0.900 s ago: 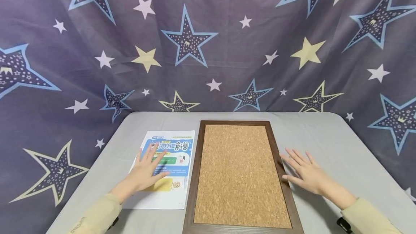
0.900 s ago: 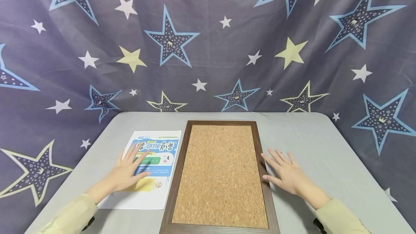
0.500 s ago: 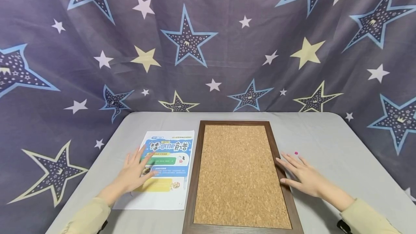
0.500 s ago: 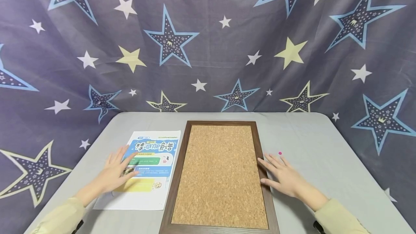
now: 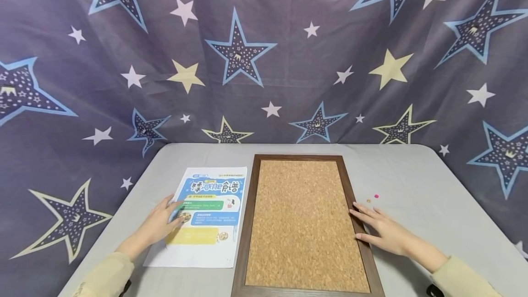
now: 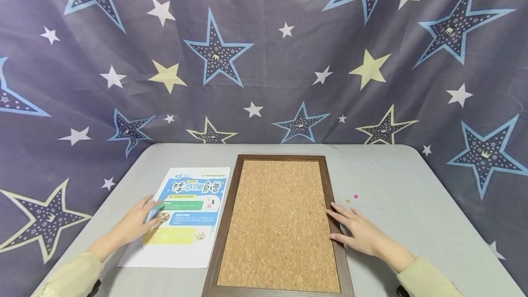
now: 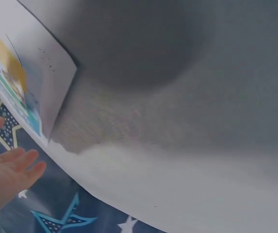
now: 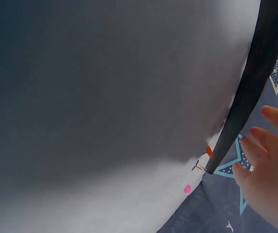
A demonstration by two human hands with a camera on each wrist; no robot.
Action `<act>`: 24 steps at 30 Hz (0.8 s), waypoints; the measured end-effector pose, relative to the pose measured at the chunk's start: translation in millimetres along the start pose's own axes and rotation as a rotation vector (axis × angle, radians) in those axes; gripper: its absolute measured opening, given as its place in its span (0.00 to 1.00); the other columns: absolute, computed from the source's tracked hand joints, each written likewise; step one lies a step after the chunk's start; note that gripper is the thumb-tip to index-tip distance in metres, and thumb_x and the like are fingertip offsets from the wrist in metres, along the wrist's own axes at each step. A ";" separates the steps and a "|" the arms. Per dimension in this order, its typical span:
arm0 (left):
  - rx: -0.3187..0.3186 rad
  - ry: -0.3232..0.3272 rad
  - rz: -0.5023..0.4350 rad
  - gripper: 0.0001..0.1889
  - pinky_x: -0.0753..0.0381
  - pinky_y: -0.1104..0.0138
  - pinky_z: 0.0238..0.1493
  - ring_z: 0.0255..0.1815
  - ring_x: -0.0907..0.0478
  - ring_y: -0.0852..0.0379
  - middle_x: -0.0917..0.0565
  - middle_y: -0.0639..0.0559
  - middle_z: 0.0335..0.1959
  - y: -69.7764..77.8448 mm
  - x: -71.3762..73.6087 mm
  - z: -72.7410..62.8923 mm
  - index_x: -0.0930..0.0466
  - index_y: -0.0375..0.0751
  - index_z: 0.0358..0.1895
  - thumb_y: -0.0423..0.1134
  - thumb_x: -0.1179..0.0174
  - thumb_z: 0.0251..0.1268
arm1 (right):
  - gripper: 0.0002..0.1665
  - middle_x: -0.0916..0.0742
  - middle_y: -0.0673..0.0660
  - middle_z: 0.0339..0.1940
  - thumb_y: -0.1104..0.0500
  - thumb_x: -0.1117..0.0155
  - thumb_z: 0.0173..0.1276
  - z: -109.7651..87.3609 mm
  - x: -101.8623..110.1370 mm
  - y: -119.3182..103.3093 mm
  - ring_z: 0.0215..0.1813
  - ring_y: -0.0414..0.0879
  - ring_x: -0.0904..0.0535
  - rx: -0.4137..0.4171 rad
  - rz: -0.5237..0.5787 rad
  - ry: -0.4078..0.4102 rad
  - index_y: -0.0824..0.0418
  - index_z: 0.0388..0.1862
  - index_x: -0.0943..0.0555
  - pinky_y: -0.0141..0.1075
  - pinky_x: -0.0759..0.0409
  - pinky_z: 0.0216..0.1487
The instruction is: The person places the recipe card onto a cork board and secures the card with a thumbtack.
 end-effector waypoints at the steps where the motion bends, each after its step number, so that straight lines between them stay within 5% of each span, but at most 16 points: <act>1: 0.009 -0.006 -0.007 0.26 0.44 0.38 0.51 0.55 0.43 0.24 0.42 0.22 0.58 -2.8 -1.2 -0.2 0.31 0.28 0.55 0.40 0.41 0.55 | 0.34 0.33 0.62 0.64 0.46 0.43 0.60 0.1 -0.4 0.0 0.62 0.65 0.41 -0.001 0.005 -0.005 0.61 0.62 0.33 0.39 0.59 0.67; 6: 0.062 -0.043 -0.057 0.25 0.40 0.38 0.49 0.54 0.42 0.23 0.40 0.19 0.54 -17.2 -8.0 -1.7 0.32 0.25 0.54 0.38 0.42 0.54 | 0.33 0.31 0.65 0.62 0.48 0.42 0.60 2.2 -1.4 -2.4 0.60 0.67 0.38 0.022 0.028 -0.009 0.66 0.59 0.31 0.57 0.41 0.55; 13: 0.106 -0.096 -0.102 0.26 0.40 0.39 0.48 0.52 0.42 0.23 0.38 0.19 0.51 -26.5 -11.0 -2.1 0.31 0.22 0.52 0.38 0.41 0.53 | 0.32 0.31 0.66 0.61 0.48 0.43 0.61 2.6 -2.7 -3.5 0.58 0.68 0.36 0.025 0.052 -0.024 0.69 0.58 0.30 0.57 0.37 0.53; 24: 0.141 -0.058 -0.187 0.23 0.40 0.40 0.49 0.50 0.40 0.27 0.35 0.22 0.50 -23.1 -7.7 -2.8 0.28 0.23 0.49 0.33 0.38 0.48 | 0.33 0.31 0.67 0.61 0.48 0.42 0.61 4.3 -3.4 -1.7 0.60 0.64 0.36 0.017 0.073 -0.035 0.71 0.57 0.31 0.54 0.36 0.53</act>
Point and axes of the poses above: each hand's wrist, its own z-axis towards the middle knuckle, its own x-axis out of the back of the hand, y = z × x, the point moved 4 cm from there along z, towards the middle knuckle
